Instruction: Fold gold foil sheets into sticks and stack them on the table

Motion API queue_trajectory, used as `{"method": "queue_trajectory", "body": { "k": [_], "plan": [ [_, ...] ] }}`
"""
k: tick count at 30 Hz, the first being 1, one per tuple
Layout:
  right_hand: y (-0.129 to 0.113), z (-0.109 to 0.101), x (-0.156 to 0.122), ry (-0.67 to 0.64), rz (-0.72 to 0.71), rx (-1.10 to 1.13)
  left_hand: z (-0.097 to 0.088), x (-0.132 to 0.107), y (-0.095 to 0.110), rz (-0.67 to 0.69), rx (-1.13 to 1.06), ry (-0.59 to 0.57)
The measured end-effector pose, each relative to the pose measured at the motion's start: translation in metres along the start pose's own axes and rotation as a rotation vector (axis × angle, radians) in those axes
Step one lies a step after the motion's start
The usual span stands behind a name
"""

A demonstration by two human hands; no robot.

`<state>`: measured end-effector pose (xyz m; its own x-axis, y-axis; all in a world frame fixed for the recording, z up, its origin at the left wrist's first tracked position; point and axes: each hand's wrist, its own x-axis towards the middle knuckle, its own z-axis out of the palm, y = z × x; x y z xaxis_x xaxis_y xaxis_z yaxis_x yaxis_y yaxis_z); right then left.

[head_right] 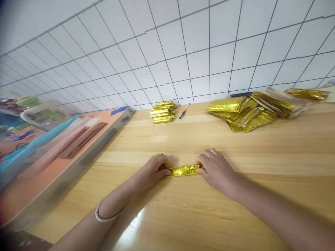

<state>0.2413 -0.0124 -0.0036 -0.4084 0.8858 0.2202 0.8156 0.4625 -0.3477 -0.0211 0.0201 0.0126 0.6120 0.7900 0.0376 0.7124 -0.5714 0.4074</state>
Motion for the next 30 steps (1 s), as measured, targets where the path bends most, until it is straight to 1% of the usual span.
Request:
{"method": "queue_trajectory", "body": {
  "k": [4,6,7,9,12,15,17,18,20,23,25,27,30],
  "plan": [
    [0.0,0.001,-0.002,-0.022,-0.011,0.118,0.005,-0.007,0.009,-0.066,-0.008,0.001],
    [-0.001,0.002,-0.004,-0.017,0.012,0.157,0.008,-0.012,0.01,-0.058,-0.018,0.007],
    [-0.001,0.002,-0.005,-0.007,0.02,0.166,0.009,-0.014,0.011,-0.038,-0.024,0.029],
    [-0.001,0.001,-0.006,0.039,-0.01,0.165,0.009,-0.016,0.01,0.036,-0.018,0.092],
    [0.001,-0.006,-0.005,0.112,-0.156,0.089,0.005,-0.012,0.007,0.219,0.086,0.163],
    [0.009,-0.014,-0.001,0.199,-0.253,-0.043,-0.003,0.003,0.002,0.376,0.239,0.191],
    [0.017,-0.017,0.001,0.247,-0.277,-0.112,-0.006,0.018,-0.002,0.438,0.323,0.184],
    [0.02,-0.018,0.002,0.25,-0.289,-0.139,-0.005,0.024,-0.003,0.466,0.357,0.168],
    [0.026,-0.018,0.003,0.211,-0.313,-0.191,-0.002,0.035,-0.005,0.515,0.401,0.12],
    [0.025,-0.02,0.002,0.07,-0.31,-0.24,0.002,0.038,-0.003,0.537,0.393,0.032],
    [0.02,-0.024,0.001,-0.046,-0.278,-0.241,0.0,0.034,0.002,0.503,0.359,-0.048],
    [0.014,-0.027,0.0,-0.114,-0.255,-0.253,-0.005,0.03,0.009,0.444,0.331,-0.103],
    [0.006,-0.025,-0.003,-0.122,-0.247,-0.321,-0.006,0.024,0.016,0.398,0.315,-0.09]
  ]
}}
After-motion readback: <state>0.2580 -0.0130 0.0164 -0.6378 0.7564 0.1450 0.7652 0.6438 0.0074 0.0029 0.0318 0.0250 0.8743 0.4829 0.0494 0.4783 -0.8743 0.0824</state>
